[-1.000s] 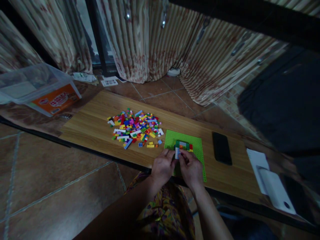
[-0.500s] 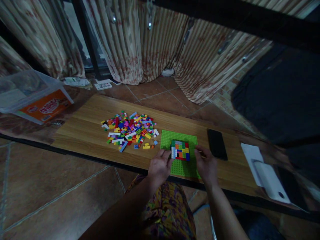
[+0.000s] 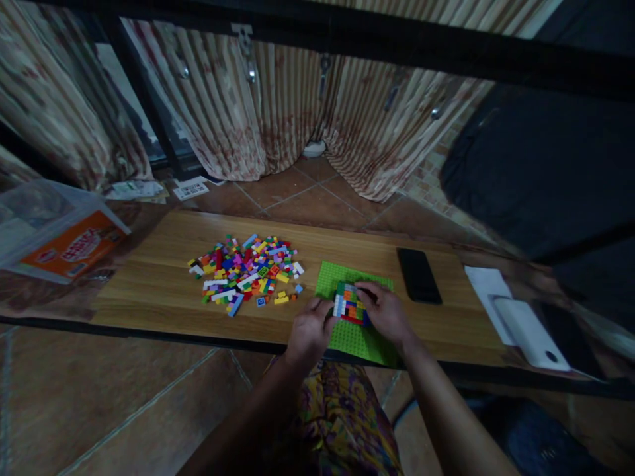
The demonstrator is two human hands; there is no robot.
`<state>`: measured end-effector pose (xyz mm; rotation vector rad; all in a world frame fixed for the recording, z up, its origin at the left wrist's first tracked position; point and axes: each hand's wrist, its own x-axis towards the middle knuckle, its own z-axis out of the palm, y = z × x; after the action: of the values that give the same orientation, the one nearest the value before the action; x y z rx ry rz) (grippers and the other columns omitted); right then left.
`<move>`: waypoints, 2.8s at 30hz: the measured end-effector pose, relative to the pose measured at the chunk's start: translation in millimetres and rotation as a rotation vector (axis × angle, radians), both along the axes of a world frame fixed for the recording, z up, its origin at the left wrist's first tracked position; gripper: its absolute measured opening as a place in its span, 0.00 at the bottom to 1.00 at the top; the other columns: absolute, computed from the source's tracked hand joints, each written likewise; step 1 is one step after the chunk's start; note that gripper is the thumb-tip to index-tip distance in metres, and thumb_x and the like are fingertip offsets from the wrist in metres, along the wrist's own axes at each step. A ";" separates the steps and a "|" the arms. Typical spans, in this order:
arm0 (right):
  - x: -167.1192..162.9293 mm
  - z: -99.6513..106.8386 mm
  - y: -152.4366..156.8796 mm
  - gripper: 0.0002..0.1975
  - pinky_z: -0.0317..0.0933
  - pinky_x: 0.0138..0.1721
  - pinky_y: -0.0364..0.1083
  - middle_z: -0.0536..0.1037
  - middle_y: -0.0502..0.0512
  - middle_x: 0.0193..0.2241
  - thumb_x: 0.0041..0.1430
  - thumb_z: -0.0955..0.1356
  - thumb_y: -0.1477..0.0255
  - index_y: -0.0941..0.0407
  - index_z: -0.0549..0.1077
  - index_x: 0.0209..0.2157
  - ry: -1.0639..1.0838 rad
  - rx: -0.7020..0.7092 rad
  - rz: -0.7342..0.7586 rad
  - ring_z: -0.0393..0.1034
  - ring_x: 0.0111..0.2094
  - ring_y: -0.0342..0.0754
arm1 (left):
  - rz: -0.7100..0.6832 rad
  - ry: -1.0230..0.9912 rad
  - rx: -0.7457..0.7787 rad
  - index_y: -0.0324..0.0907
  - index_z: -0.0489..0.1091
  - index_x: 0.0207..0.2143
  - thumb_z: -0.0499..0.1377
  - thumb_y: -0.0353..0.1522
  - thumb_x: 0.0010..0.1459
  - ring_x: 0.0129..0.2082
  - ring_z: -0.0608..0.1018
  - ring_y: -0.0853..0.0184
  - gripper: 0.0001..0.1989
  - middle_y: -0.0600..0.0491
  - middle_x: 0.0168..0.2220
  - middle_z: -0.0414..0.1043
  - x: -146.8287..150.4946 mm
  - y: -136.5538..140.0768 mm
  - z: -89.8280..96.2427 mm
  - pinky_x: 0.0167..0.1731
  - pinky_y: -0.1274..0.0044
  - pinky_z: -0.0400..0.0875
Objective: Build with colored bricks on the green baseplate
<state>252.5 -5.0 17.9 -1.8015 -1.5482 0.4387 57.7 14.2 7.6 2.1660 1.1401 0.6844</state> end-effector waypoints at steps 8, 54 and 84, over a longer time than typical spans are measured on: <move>-1.2 -1.7 -36.5 0.15 0.66 0.43 0.54 0.79 0.60 0.40 0.56 0.65 0.64 0.57 0.76 0.41 0.116 -0.037 -0.243 0.74 0.41 0.55 | -0.014 0.101 0.112 0.44 0.74 0.36 0.54 0.26 0.60 0.42 0.73 0.63 0.09 0.51 0.37 0.73 13.3 26.9 10.4 0.47 0.72 0.69; -38.8 -20.5 0.0 0.14 0.64 0.49 0.54 0.73 0.57 0.42 0.62 0.61 0.75 0.51 0.77 0.38 -0.068 0.309 -0.167 0.67 0.46 0.51 | 0.131 -0.092 0.287 0.42 0.73 0.37 0.52 0.25 0.60 0.37 0.78 0.66 0.11 0.51 0.36 0.77 22.7 35.3 -8.4 0.41 0.74 0.74; -39.6 -16.1 3.6 0.18 0.56 0.56 0.60 0.69 0.63 0.52 0.63 0.61 0.67 0.56 0.71 0.51 -0.186 0.222 -0.174 0.60 0.55 0.55 | -0.023 0.045 0.227 0.38 0.65 0.53 0.53 0.37 0.62 0.53 0.71 0.57 0.19 0.43 0.53 0.68 21.3 37.3 3.4 0.54 0.66 0.66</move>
<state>212.9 -1.3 1.8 -1.8214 -1.4820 0.0148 79.0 51.5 10.9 2.3911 1.1041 0.7911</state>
